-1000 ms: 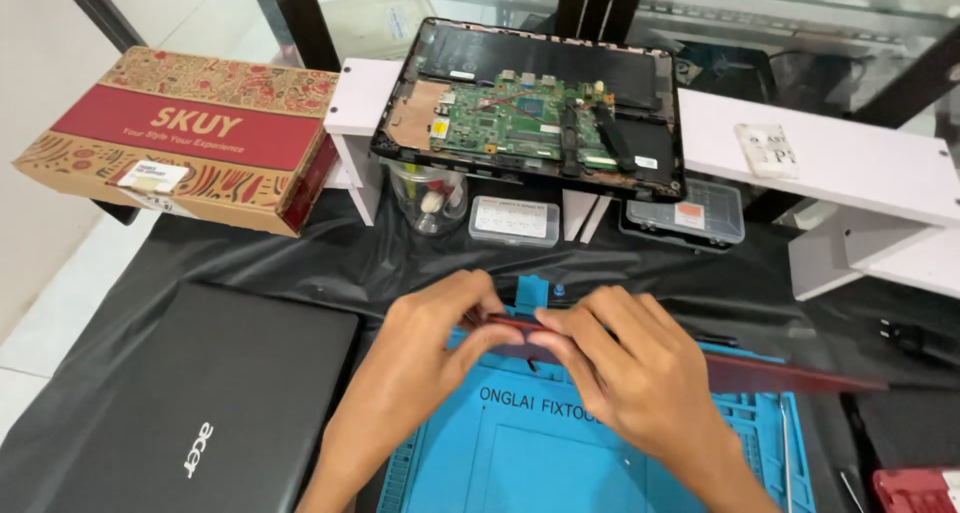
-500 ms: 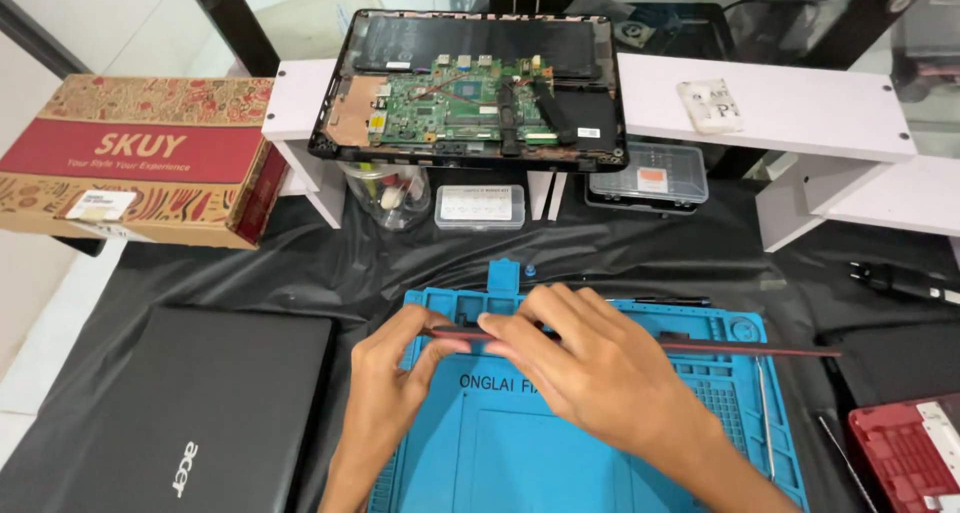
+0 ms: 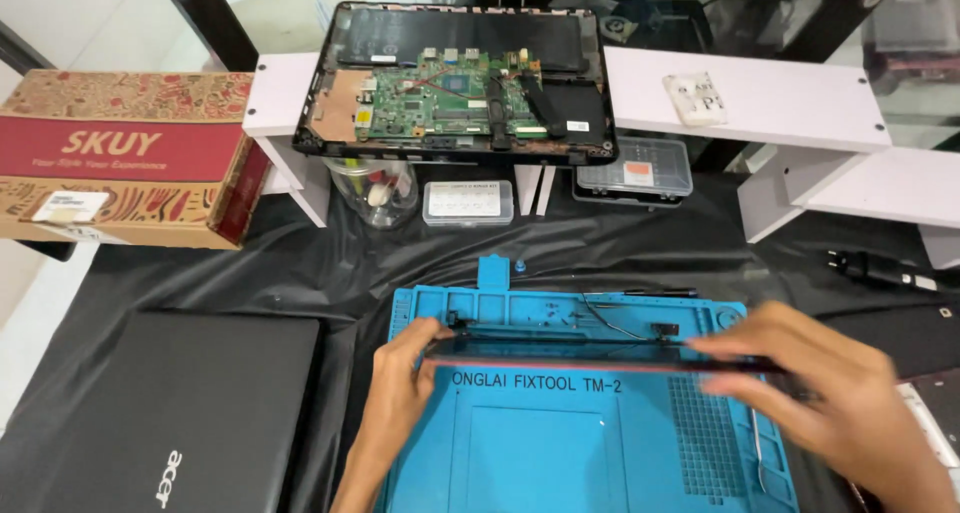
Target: Disassembling and repairing the screen/lid assembly of a laptop using a screwdriver and manual manipulation.
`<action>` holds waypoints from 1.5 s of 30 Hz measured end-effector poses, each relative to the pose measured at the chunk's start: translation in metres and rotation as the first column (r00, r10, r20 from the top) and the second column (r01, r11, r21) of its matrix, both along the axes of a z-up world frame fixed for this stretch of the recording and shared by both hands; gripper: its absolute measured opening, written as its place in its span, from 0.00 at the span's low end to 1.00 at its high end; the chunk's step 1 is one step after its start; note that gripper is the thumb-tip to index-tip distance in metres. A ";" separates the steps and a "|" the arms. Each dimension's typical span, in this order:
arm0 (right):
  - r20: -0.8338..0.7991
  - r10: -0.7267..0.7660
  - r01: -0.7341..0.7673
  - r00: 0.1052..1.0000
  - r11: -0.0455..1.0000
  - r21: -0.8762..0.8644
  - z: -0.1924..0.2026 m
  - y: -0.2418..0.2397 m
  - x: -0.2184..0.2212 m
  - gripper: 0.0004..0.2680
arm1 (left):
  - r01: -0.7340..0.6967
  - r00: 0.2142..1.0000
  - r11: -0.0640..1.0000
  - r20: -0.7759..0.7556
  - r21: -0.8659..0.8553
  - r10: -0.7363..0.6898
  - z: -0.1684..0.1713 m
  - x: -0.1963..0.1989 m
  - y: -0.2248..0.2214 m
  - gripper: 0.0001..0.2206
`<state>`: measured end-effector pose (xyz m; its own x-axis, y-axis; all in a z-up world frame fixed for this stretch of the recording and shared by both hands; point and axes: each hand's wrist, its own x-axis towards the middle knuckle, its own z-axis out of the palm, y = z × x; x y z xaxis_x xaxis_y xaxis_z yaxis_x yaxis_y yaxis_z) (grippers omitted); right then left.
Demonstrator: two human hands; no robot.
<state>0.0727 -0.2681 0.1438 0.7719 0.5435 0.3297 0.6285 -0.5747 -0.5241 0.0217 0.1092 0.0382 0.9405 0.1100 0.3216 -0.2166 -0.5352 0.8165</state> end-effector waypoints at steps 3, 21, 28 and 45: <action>-0.053 -0.114 0.123 0.992 0.969 0.215 -0.016 -0.036 -0.001 0.10 | -0.007 0.997 1.000 -0.073 -0.011 0.007 -0.010 -0.005 -0.001 0.21; -0.993 -0.109 0.808 0.052 0.588 -0.022 -0.170 -0.042 0.005 0.17 | -0.045 0.985 0.987 -0.172 -0.154 0.018 -0.046 -0.021 0.009 0.12; -0.992 -0.069 0.833 0.102 0.551 0.047 -0.190 -0.061 0.006 0.16 | 0.009 0.990 0.903 -0.126 -0.429 -0.069 -0.050 -0.021 0.011 0.17; -0.583 -0.263 0.421 0.769 0.894 0.153 -0.162 -0.070 0.014 0.12 | -0.093 0.986 0.738 -0.166 -0.668 -0.027 0.003 -0.006 0.027 0.07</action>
